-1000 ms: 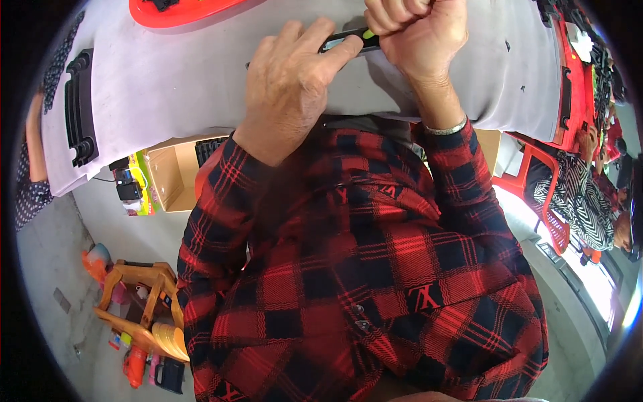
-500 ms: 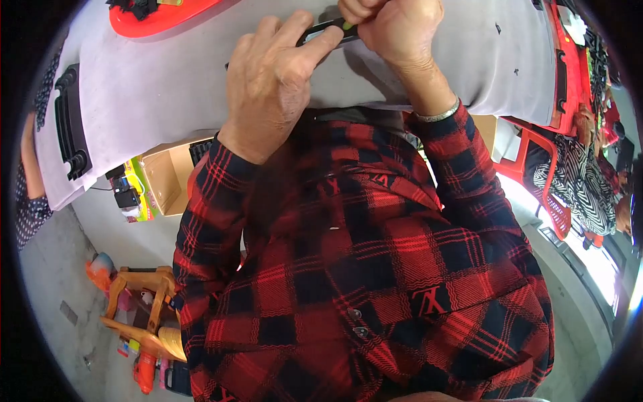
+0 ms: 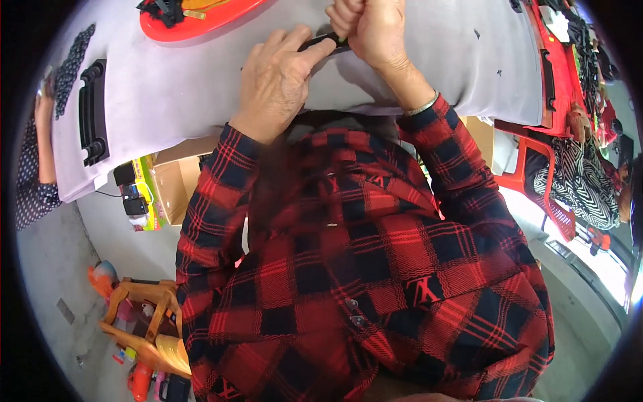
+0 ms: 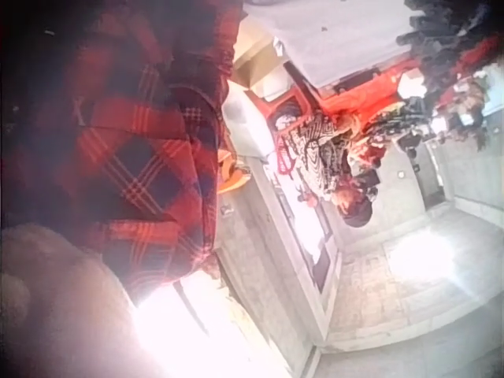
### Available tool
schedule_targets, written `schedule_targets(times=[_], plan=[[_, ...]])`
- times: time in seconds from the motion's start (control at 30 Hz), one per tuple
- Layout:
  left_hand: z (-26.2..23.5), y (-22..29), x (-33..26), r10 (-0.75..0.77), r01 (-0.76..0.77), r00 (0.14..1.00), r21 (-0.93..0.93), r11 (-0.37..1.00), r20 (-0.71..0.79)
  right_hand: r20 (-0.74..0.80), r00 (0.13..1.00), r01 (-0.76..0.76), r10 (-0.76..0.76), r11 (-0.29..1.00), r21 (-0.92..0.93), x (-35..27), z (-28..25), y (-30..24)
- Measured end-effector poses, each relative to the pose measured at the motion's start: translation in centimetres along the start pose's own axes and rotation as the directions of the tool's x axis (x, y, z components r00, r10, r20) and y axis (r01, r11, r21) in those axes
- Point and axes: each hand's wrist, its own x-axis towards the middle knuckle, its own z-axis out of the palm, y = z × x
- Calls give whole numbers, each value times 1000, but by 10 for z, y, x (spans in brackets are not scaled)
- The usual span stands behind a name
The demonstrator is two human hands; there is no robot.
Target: The person assembles translucent green pins into a black plastic housing, then places the finished unit into a storage box. This is done using a yellow probe tool.
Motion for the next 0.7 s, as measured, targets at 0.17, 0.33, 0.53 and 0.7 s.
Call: schedule_targets(times=[0.17, 0.33, 0.53, 0.7], plan=[[-2, -1, 0, -8, 9, 999, -36, 999, 39, -38, 998, 57, -48, 951, 305, 8, -20, -22], [-5, -3, 1, -3, 6, 999, -74, 997, 39, 188, 981, -96, -56, 695, 712, 15, -59, -44], [-6, -2, 1, -21, 26, 998, -87, 996, 51, 94, 991, -123, 93, 903, 411, 21, -89, -46], [-7, -2, -1, -30, 34, 999, -100, 994, 42, -278, 960, -182, 41, 844, -505, 18, -59, -57]])
